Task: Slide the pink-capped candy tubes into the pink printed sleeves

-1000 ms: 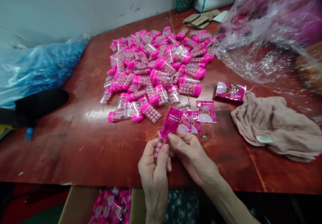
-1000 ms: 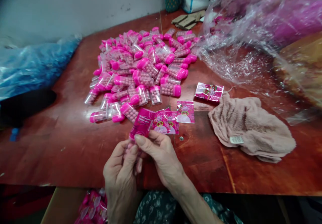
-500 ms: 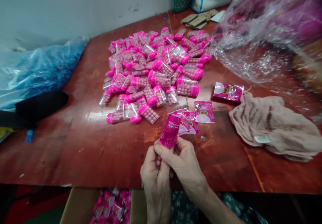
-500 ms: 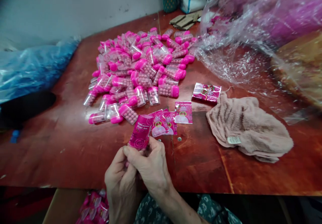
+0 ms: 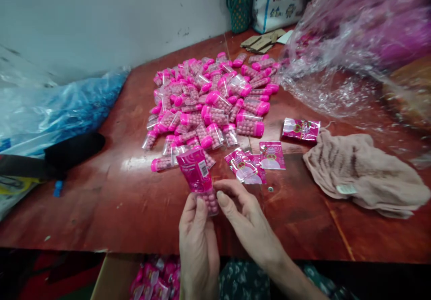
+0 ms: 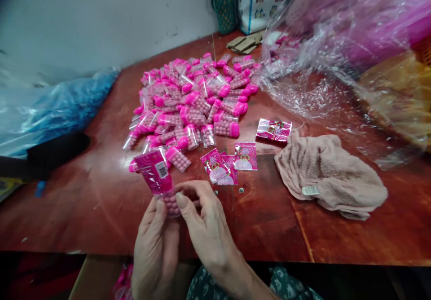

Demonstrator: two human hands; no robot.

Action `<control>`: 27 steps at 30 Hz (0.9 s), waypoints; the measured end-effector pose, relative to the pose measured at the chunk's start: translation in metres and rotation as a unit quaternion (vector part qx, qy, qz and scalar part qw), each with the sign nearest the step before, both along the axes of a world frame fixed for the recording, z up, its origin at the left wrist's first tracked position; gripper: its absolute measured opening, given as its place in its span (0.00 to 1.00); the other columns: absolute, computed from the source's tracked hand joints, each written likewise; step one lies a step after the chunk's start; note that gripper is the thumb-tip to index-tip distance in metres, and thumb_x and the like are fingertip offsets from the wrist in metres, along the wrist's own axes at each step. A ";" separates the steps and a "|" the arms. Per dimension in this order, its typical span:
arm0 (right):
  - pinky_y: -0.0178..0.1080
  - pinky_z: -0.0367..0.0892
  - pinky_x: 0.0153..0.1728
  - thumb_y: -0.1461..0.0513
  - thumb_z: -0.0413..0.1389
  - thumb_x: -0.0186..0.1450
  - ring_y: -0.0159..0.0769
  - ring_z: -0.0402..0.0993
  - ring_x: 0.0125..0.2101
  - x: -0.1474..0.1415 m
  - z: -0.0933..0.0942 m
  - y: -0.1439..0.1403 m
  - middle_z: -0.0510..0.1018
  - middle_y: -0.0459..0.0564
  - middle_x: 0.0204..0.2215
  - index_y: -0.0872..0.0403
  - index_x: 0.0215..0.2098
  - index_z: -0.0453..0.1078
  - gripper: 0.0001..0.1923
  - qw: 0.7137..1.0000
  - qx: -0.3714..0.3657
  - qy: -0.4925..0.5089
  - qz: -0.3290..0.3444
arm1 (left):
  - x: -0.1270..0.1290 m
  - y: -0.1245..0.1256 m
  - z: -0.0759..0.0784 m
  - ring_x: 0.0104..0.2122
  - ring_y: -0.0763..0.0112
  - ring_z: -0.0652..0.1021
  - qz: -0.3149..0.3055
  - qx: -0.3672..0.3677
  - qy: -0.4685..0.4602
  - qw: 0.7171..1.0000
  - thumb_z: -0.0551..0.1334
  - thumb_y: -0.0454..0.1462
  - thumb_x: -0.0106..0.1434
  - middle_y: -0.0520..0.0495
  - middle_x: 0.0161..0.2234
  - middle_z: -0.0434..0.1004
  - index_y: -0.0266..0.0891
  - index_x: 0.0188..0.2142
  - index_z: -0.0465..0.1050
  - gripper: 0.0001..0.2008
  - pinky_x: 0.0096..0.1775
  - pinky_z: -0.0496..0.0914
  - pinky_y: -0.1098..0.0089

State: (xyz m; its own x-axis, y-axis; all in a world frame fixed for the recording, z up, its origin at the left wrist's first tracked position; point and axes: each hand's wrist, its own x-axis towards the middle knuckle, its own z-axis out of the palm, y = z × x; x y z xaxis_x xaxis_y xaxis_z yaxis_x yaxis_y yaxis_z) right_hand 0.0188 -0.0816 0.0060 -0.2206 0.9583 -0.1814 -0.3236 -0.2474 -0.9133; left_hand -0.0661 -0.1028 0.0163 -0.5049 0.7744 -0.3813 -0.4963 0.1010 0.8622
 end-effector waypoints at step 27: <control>0.27 0.59 0.17 0.53 0.52 0.62 0.26 0.63 0.19 -0.013 0.010 -0.031 0.70 0.44 0.22 0.56 0.30 0.65 0.14 0.998 -0.038 0.037 0.038 | 0.000 -0.015 0.014 0.11 0.81 0.66 -0.083 0.001 -0.050 0.995 0.59 0.41 0.58 0.49 0.21 0.74 0.35 0.40 0.75 0.14 0.11 0.59 0.80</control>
State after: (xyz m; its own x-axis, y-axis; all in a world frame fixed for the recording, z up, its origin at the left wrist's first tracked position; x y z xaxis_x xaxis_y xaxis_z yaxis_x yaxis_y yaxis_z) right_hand 0.0059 -0.1131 0.0163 -0.3079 0.9225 -0.2329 -0.3670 -0.3410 -0.8654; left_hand -0.0665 -0.1178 0.0307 -0.3296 0.8451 -0.4208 -0.5562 0.1864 0.8099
